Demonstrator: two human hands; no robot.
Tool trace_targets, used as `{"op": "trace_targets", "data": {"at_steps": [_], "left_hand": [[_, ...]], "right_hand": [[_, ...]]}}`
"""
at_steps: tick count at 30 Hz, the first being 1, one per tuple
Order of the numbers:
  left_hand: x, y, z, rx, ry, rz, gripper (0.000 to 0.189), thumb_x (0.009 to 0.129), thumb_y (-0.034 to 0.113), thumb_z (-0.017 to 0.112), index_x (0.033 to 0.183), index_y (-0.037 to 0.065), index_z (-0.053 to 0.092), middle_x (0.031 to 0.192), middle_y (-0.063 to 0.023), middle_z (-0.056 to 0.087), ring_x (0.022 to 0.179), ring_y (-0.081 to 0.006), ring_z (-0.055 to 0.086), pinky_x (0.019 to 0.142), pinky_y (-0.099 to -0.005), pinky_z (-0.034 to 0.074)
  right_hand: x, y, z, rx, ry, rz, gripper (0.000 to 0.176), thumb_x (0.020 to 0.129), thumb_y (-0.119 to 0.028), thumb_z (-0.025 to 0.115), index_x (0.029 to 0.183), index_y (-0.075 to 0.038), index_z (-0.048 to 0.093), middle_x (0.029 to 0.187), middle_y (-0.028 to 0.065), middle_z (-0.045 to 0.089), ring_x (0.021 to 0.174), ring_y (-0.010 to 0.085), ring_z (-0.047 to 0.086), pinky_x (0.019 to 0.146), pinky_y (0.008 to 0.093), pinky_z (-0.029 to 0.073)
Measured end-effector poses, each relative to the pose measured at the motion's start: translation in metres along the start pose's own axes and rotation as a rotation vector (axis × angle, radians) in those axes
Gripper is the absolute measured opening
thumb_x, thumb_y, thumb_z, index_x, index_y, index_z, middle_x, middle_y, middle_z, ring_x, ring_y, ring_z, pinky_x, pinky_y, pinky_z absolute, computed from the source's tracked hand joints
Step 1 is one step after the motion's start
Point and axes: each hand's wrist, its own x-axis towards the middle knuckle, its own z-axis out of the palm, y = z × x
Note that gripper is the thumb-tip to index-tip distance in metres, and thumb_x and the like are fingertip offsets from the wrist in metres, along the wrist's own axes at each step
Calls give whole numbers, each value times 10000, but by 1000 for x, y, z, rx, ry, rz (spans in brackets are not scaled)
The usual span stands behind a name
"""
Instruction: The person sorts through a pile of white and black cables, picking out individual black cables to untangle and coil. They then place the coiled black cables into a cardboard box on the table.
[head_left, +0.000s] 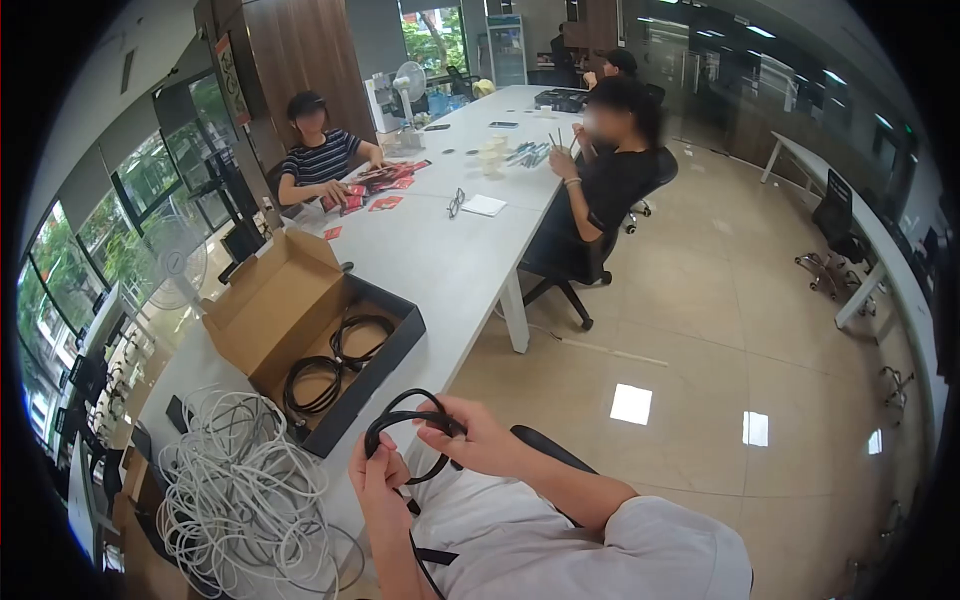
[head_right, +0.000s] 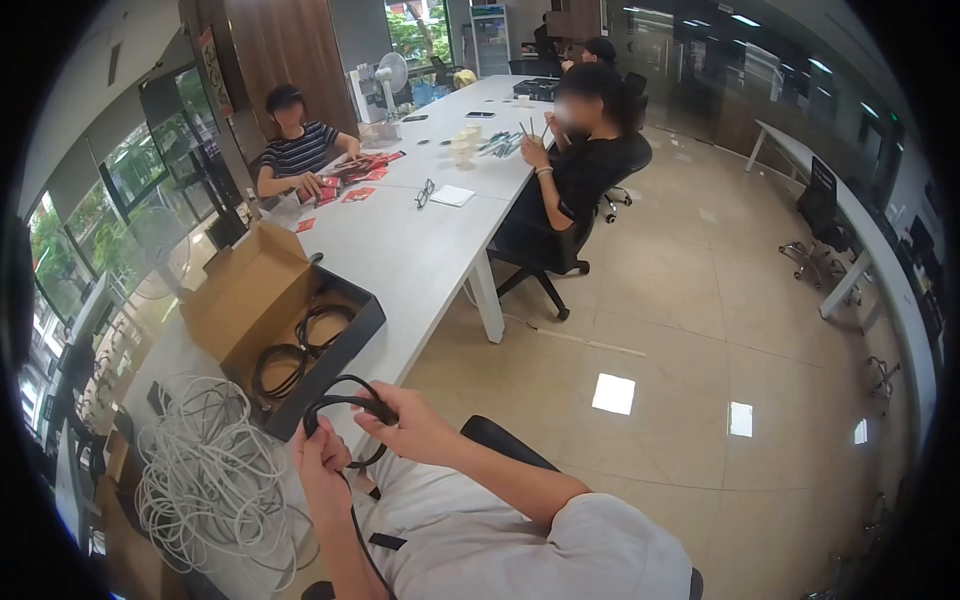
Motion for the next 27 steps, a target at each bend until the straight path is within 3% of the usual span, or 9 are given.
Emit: {"op": "trace_targets", "data": {"at_steps": [3, 6, 10, 11, 18, 20, 23, 27], "left_hand": [[-2, -2, 14, 57, 120, -93, 198, 941, 201, 452, 823, 61, 525, 616, 86, 338, 501, -8, 246, 450, -198, 171], [-6, -7, 23, 147, 108, -154, 229, 949, 231, 456, 810, 60, 515, 644, 86, 347, 526, -4, 265, 461, -179, 179], [-9, -11, 15, 168, -3, -151, 339, 992, 357, 423, 799, 82, 469, 644, 67, 353, 555, -14, 279, 463, -191, 200], [-7, -14, 7, 146, -39, -131, 357, 999, 386, 400, 798, 96, 448, 665, 49, 383, 556, -28, 309, 464, -185, 222], [-15, 0, -12, -55, 84, -143, 336, 1000, 360, 400, 818, 84, 459, 650, 12, 438, 463, -61, 360, 409, -207, 275], [-15, 6, -16, -133, 34, -188, 344, 995, 362, 408, 803, 80, 453, 603, 15, 415, 437, -68, 343, 398, -215, 267], [-14, 2, -35, -314, -70, -259, 368, 985, 384, 412, 772, 85, 431, 550, 22, 366, 423, -81, 325, 403, -229, 266], [-15, -10, -48, -385, -234, -239, 371, 969, 423, 405, 743, 129, 395, 535, 46, 299, 394, -88, 266, 417, -240, 230]], "right_hand": [[-5, -3, -6, -235, 165, -206, 395, 837, -44, 656, 1205, 1, 518, 955, 65, 549, 867, 130, 562, 786, 272, 475], [-7, -29, -7, -461, 219, -340, 426, 807, 15, 638, 1214, -3, 513, 999, 98, 554, 885, 173, 575, 794, 281, 471], [-1, -22, -8, -449, 38, -320, 420, 818, -16, 624, 1221, -4, 509, 1005, 121, 544, 874, 212, 592, 756, 293, 480], [2, -18, -6, -419, 11, -342, 391, 839, -38, 611, 1217, -6, 518, 995, 111, 552, 840, 185, 582, 714, 285, 471], [17, -18, 10, -207, -204, -82, 297, 906, -119, 568, 1181, -9, 537, 705, -6, 496, 633, 71, 460, 574, 224, 383], [23, -10, 17, -62, -168, -88, 244, 926, -126, 549, 1143, -15, 558, 636, -55, 456, 544, 32, 391, 488, 195, 303], [26, -16, 20, 247, -307, 188, 237, 941, -154, 533, 1146, -36, 529, 590, -70, 386, 480, 19, 290, 434, 200, 210], [29, -10, 20, 471, -433, 191, 203, 968, -206, 480, 1106, -58, 486, 568, -81, 301, 457, 20, 225, 424, 211, 149]]}}
